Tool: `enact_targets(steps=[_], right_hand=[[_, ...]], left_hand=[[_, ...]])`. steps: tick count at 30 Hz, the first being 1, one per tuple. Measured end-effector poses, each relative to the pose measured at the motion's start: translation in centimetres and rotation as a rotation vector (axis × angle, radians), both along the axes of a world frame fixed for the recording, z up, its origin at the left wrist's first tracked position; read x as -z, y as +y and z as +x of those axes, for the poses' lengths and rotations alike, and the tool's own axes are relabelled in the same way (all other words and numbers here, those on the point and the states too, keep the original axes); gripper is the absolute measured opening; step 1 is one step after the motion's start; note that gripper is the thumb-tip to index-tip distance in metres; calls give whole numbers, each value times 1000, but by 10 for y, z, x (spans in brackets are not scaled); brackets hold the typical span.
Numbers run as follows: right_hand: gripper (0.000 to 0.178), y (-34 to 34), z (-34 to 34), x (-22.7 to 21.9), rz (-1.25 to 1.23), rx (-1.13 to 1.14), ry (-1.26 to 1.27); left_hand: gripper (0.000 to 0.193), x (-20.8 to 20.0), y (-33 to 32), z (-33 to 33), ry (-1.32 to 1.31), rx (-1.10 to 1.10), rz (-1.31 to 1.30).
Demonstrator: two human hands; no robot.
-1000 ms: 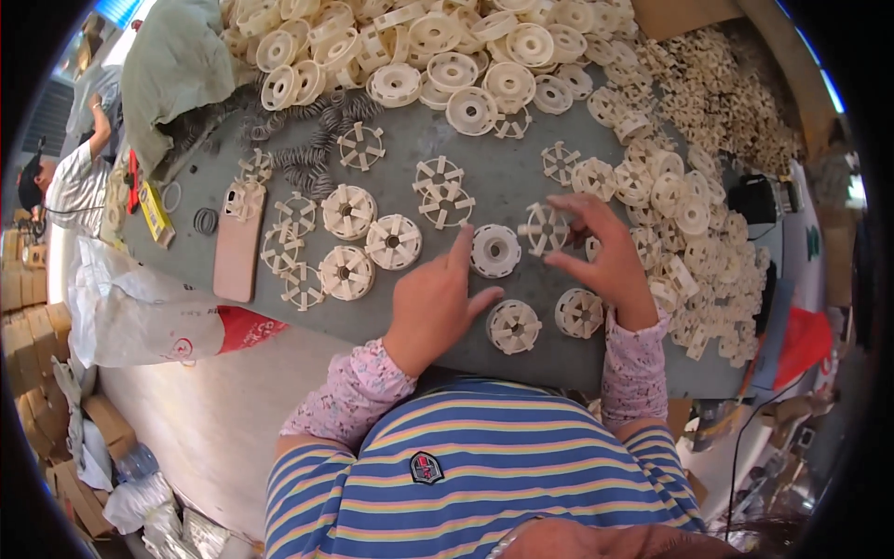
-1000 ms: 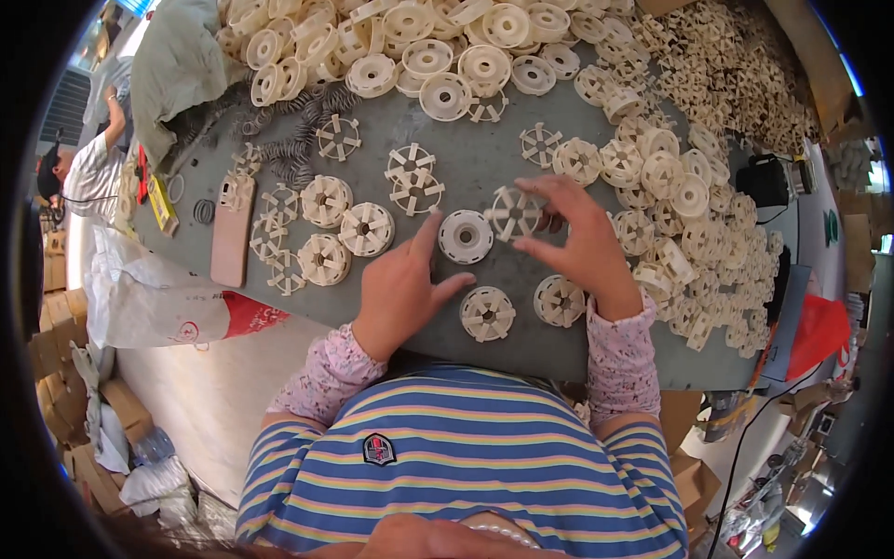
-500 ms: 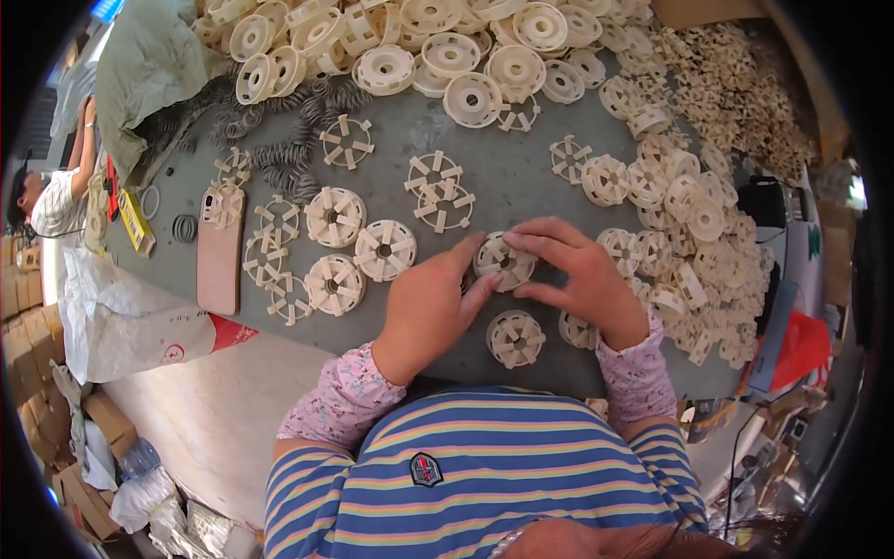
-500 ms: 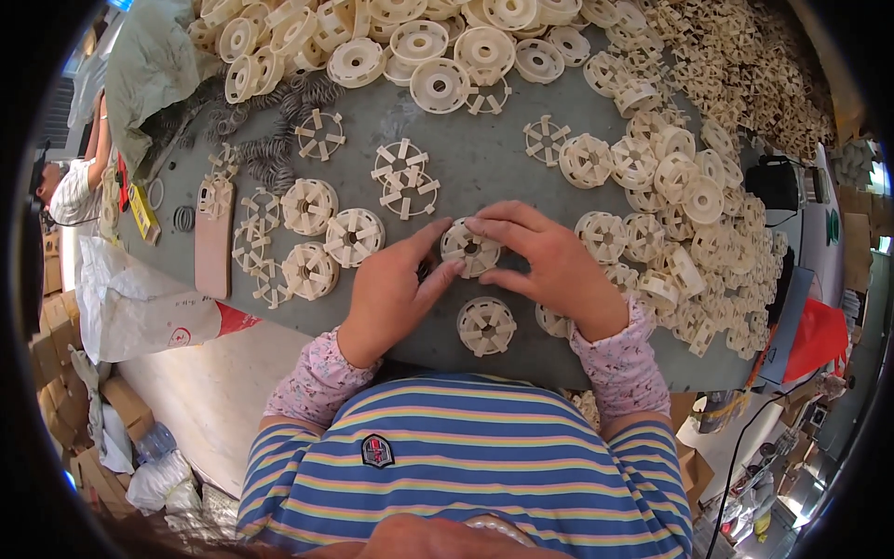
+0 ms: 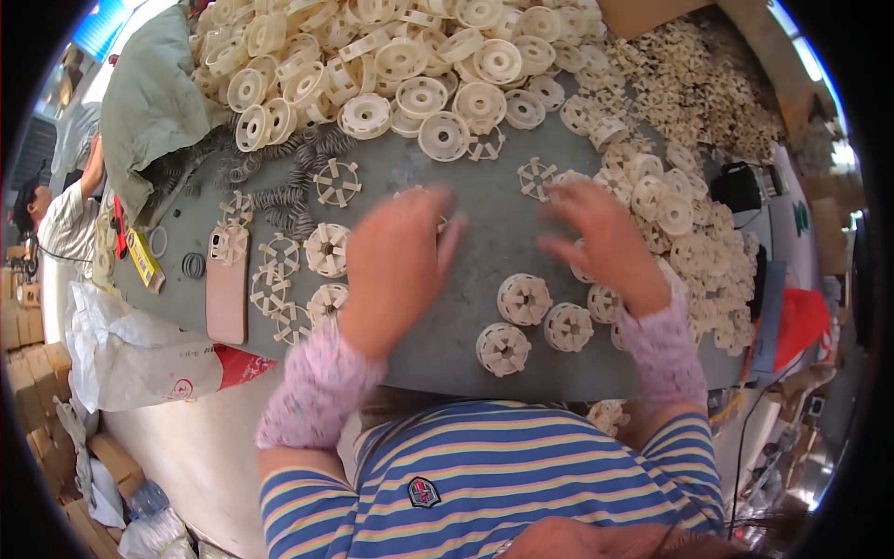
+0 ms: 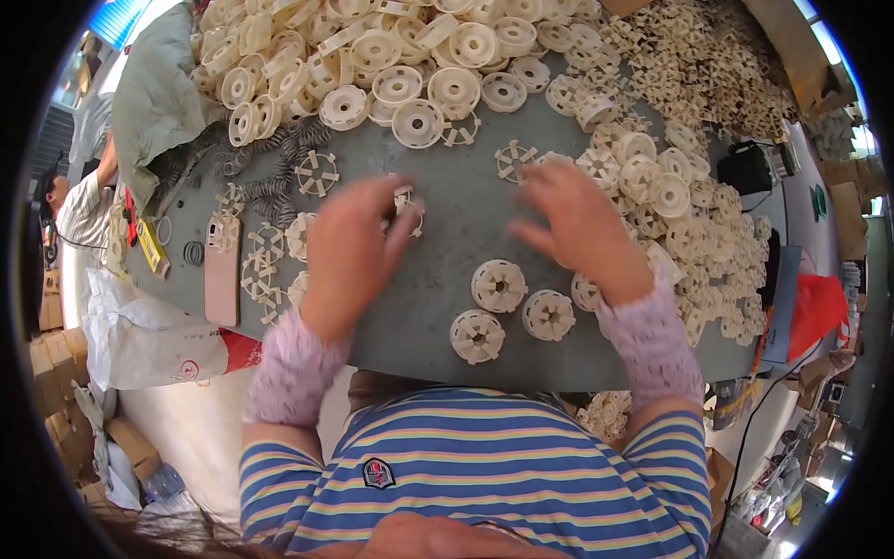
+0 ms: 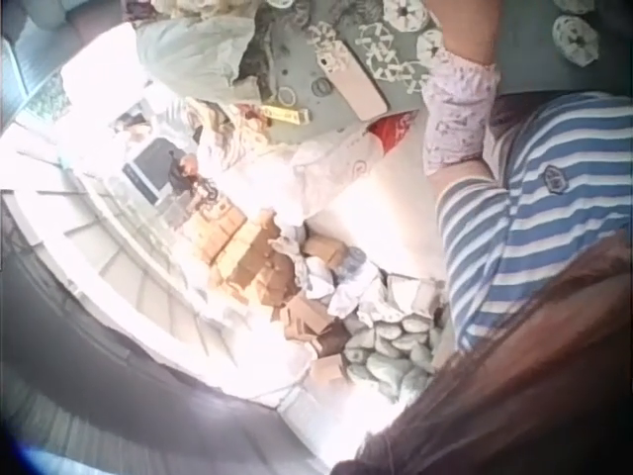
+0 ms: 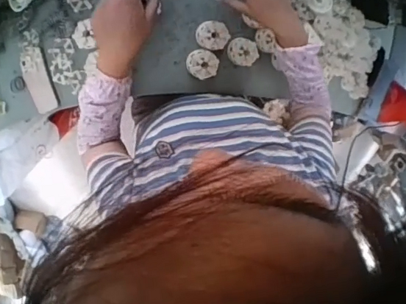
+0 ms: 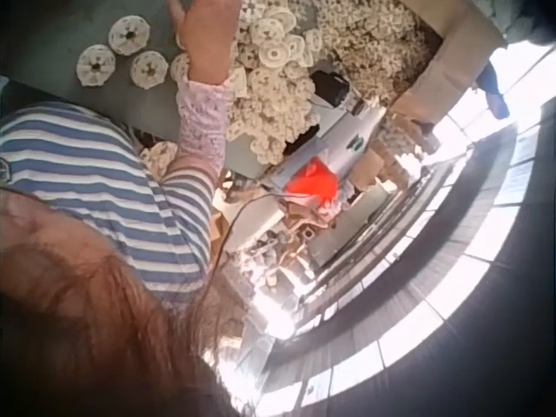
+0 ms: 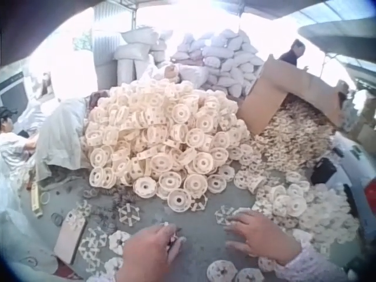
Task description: The person assembles small plastic wheel-like components with metal springs and hexagonal frames by hand.
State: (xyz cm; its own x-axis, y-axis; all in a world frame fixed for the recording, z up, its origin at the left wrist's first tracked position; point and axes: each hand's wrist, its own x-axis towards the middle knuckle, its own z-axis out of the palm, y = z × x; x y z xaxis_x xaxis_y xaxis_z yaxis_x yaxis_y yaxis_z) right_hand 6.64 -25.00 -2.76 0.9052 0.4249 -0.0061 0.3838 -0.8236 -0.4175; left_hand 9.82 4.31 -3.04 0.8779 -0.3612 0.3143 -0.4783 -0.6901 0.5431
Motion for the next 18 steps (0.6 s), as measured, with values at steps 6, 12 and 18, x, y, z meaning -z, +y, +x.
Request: enact_targets(steps=[6,12,18], right_hand=[[55,-1,61,38,-225,159,-202],[49,30,23,29,126,59,-92],[31,10,28,45,267,127,-93]], left_hand=[[28,30,-32,118,-80,67,370],[17,47,-30,136,-137,277,623],[21,-12,4,91,57,272,-74]])
